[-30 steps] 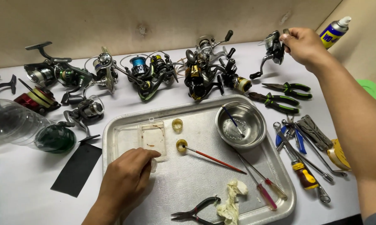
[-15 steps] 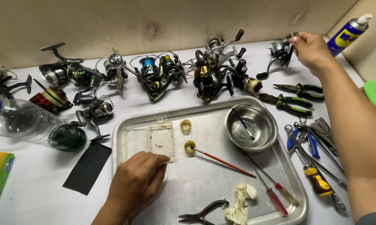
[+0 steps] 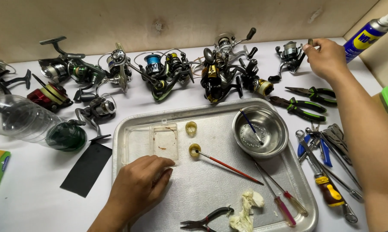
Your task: Reassembling the spool and handle components of a fishing reel on a workbench.
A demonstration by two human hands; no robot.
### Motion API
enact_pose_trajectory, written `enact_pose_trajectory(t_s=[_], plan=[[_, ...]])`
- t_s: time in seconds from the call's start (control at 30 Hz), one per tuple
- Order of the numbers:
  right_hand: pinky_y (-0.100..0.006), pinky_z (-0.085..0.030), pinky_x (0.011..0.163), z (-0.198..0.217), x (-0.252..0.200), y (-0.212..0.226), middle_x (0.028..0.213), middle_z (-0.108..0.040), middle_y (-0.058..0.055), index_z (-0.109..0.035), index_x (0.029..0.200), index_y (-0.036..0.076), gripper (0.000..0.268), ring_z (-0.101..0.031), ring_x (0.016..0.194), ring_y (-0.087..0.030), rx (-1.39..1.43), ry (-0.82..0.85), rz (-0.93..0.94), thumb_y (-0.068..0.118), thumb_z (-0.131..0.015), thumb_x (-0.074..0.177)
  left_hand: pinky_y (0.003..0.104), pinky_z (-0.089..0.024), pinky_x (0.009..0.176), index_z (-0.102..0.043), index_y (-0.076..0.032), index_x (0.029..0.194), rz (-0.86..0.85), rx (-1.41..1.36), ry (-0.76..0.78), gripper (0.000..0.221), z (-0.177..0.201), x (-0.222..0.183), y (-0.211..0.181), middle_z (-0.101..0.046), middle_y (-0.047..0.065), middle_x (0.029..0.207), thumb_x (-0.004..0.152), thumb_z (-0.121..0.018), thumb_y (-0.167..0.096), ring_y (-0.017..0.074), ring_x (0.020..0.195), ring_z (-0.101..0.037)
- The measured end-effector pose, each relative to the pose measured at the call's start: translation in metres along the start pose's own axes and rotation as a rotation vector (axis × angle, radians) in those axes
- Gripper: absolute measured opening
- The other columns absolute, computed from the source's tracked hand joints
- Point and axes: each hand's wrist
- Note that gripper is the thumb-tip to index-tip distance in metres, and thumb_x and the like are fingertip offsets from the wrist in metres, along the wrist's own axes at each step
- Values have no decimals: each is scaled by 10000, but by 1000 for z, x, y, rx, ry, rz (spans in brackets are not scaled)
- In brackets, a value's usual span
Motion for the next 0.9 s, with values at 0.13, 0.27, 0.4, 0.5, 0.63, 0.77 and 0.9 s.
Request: enact_pose_trajectory(t_s=[0.13, 0.27, 0.4, 0.5, 0.63, 0.77, 0.9], plan=[[-506, -445, 815, -3, 3, -13, 945, -725, -106, -678, 1230, 110, 386, -618, 1014, -399, -59, -73, 69, 469, -585, 1124, 368, -550, 534, -699, -155, 1011, 6, 8, 13, 121, -2, -1, -1, -738, 7, 826, 911, -641, -190, 208, 721, -713], [-470, -480, 804, -2, -5, -5, 983, -668, -144, -707, 1264, 85, 312, -596, 984, -371, -345, -365, 411, 318, -763, 1064, 371, -561, 553, -717, -150, 1012, 25, 2, 25, 138, -3, 0, -1, -760, 10, 862, 917, -638, -210, 215, 745, -725], [-420, -541, 592, -4, -17, 29, 966, -635, -92, -803, 1105, 158, 130, -607, 947, -298, -436, -367, 853, 183, -825, 980, 356, -550, 526, -709, -139, 1003, 5, 0, 11, 121, -4, -1, -1, -747, 10, 831, 909, -649, -186, 201, 705, -710], [-361, -518, 541, -15, -20, 55, 977, -645, 0, -776, 1081, 340, 205, -567, 835, -222, -638, -302, 1015, 174, -704, 983, 363, -552, 520, -716, -145, 1006, 6, 7, 19, 127, -4, -1, -1, -750, 12, 830, 906, -651, -191, 206, 703, -713], [-366, -515, 539, -29, -9, 66, 980, -632, -11, -763, 1114, 338, 395, -596, 800, -236, -684, -263, 1102, 27, -694, 881, 355, -554, 514, -706, -147, 1012, -7, 8, 16, 120, -1, -1, -1, -754, 11, 845, 916, -649, -190, 198, 708, -716], [-380, -603, 551, -30, -13, 84, 1077, -648, -40, -710, 1078, 254, 305, -623, 940, -237, -832, -63, 1010, 21, -617, 903, 364, -548, 501, -711, -144, 1011, -5, -6, 6, 123, -1, 0, -1, -754, 10, 840, 911, -653, -186, 209, 696, -713], [-543, -541, 596, -38, -13, 80, 1075, -675, -53, -741, 1207, 263, 414, -660, 928, -366, -432, -5, 841, 91, -598, 858, 383, -555, 523, -703, -123, 1009, -35, -21, 1, 121, -2, -1, 0, -761, 30, 871, 908, -656, -170, 235, 714, -717]])
Point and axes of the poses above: each hand's wrist, its own x-axis towards the middle knuckle, its own z-axis out of the back of the hand, y = z × x
